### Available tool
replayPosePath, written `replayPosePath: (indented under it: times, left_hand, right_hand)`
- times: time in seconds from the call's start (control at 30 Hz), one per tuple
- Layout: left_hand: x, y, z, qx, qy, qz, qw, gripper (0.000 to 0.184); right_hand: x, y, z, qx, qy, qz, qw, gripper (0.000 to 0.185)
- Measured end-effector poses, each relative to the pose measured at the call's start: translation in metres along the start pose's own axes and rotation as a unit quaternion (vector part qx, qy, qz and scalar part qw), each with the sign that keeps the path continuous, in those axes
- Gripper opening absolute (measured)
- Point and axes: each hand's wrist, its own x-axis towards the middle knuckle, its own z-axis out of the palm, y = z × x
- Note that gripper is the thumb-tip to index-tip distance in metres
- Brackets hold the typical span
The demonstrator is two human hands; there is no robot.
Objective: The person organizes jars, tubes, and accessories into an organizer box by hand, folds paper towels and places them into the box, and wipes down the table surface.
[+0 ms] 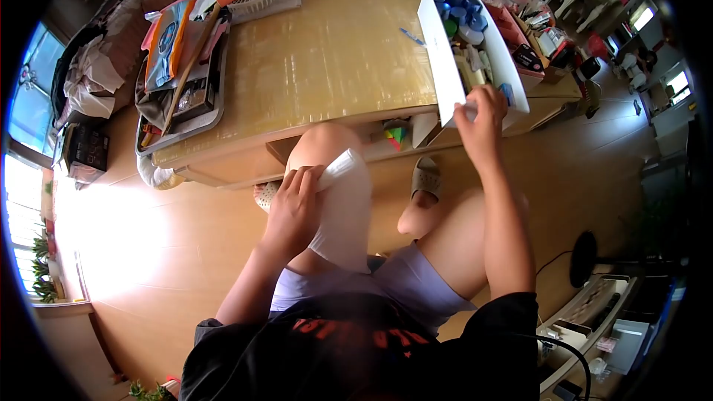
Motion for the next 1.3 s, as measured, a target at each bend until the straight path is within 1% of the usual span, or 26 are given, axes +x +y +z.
replayPosePath:
  times: [0.13,0.2,0.33,0.43,0.47,0.5,0.57,0.6,0.63,0.67,0.7,0.73,0.8,0.83,0.87,0.9,0.93,0.97,1.0,1.03,1.1,1.13,1.17,1.23,1.27,1.3]
  left_hand:
    - [0.000,0.003,0.002,0.004,0.003,0.006,1.000,0.033]
    - [0.004,0.007,-0.002,0.009,0.004,0.018,1.000,0.035]
    - [0.021,0.013,-0.020,-0.003,-0.066,0.078,0.995,0.038]
    - [0.046,0.020,-0.030,-0.024,-0.080,0.174,0.981,0.039]
    - [0.058,0.026,-0.036,-0.025,-0.093,0.195,0.976,0.040]
    - [0.071,0.032,-0.042,-0.012,-0.126,0.198,0.972,0.040]
    - [0.100,0.041,-0.049,0.013,-0.197,0.204,0.959,0.041]
    - [0.115,0.041,-0.049,-0.013,-0.217,0.190,0.957,0.042]
    - [0.130,0.036,-0.043,-0.009,-0.226,0.185,0.956,0.041]
    - [0.143,0.034,-0.044,-0.009,-0.237,0.196,0.952,0.040]
    - [0.155,0.032,-0.047,-0.010,-0.246,0.206,0.947,0.038]
    - [0.166,0.029,-0.048,-0.039,-0.261,0.196,0.944,0.035]
    - [0.174,0.017,-0.047,-0.072,-0.245,0.194,0.947,0.031]
    - [0.176,0.011,-0.046,-0.090,-0.237,0.192,0.948,0.030]
    - [0.176,0.005,-0.050,-0.088,-0.261,0.128,0.953,0.035]
    - [0.177,-0.005,-0.052,-0.104,-0.259,0.087,0.956,0.040]
    - [0.178,-0.020,-0.053,-0.159,-0.237,0.020,0.958,0.042]
    - [0.177,-0.038,-0.054,-0.213,-0.212,-0.054,0.952,0.044]
    - [0.177,-0.059,-0.054,-0.224,-0.174,-0.080,0.956,0.047]
    - [0.177,-0.073,-0.064,-0.239,-0.166,-0.074,0.954,0.049]
    - [0.174,-0.084,-0.078,-0.274,-0.103,-0.038,0.955,0.052]
    - [0.173,-0.079,-0.085,-0.343,-0.113,-0.078,0.929,0.054]
    - [0.172,-0.082,-0.078,-0.390,-0.091,-0.061,0.914,0.053]
    - [0.171,-0.079,-0.072,-0.381,-0.104,-0.093,0.914,0.054]
    - [0.169,-0.078,-0.066,-0.420,-0.105,-0.111,0.894,0.054]
    - [0.166,-0.074,-0.064,-0.444,-0.101,-0.139,0.879,0.051]
  right_hand:
    - [-0.012,-0.037,-0.009,0.007,-0.023,-0.014,1.000,0.026]
    - [-0.016,-0.038,-0.012,0.026,-0.030,-0.020,0.999,0.025]
    - [-0.017,-0.039,-0.020,0.040,-0.040,0.005,0.998,0.023]
    - [-0.010,-0.064,-0.035,0.204,0.028,0.035,0.978,0.032]
    - [-0.014,-0.065,-0.036,0.261,-0.014,0.005,0.965,0.043]
    - [-0.013,-0.073,-0.035,0.327,-0.056,-0.016,0.943,0.053]
    - [-0.012,-0.105,-0.023,0.489,-0.131,0.097,0.857,0.058]
    - [-0.013,-0.105,-0.019,0.408,-0.171,0.097,0.892,0.058]
    - [-0.014,-0.104,-0.015,0.323,-0.209,0.097,0.918,0.058]
    - [-0.015,-0.101,-0.007,0.402,-0.214,0.164,0.875,0.051]
    - [-0.012,-0.101,-0.005,0.449,-0.210,0.217,0.841,0.045]
    - [-0.006,-0.102,-0.003,0.473,-0.199,0.219,0.830,0.043]
    - [0.007,-0.105,0.005,0.504,-0.164,0.213,0.821,0.037]
    - [0.012,-0.104,0.008,0.479,-0.191,0.218,0.828,0.035]
    - [0.018,-0.102,0.012,0.455,-0.219,0.225,0.833,0.034]
    - [0.023,-0.102,0.017,0.431,-0.246,0.234,0.836,0.032]
    - [0.029,-0.110,0.021,0.435,-0.225,0.240,0.838,0.024]
    - [0.037,-0.117,0.026,0.433,-0.226,0.244,0.838,0.021]
    - [0.041,-0.123,0.033,0.444,-0.228,0.259,0.827,0.021]
    - [0.047,-0.126,0.040,0.457,-0.223,0.268,0.818,0.021]
    - [0.047,-0.131,0.049,0.512,-0.210,0.314,0.772,0.022]
    - [0.040,-0.134,0.052,0.535,-0.206,0.343,0.744,0.023]
    - [0.034,-0.134,0.053,0.545,-0.197,0.373,0.725,0.026]
    - [0.034,-0.127,0.046,0.535,-0.206,0.388,0.722,0.030]
    - [0.036,-0.123,0.048,0.533,-0.187,0.375,0.735,0.032]
    - [0.043,-0.124,0.045,0.565,-0.170,0.361,0.723,0.030]
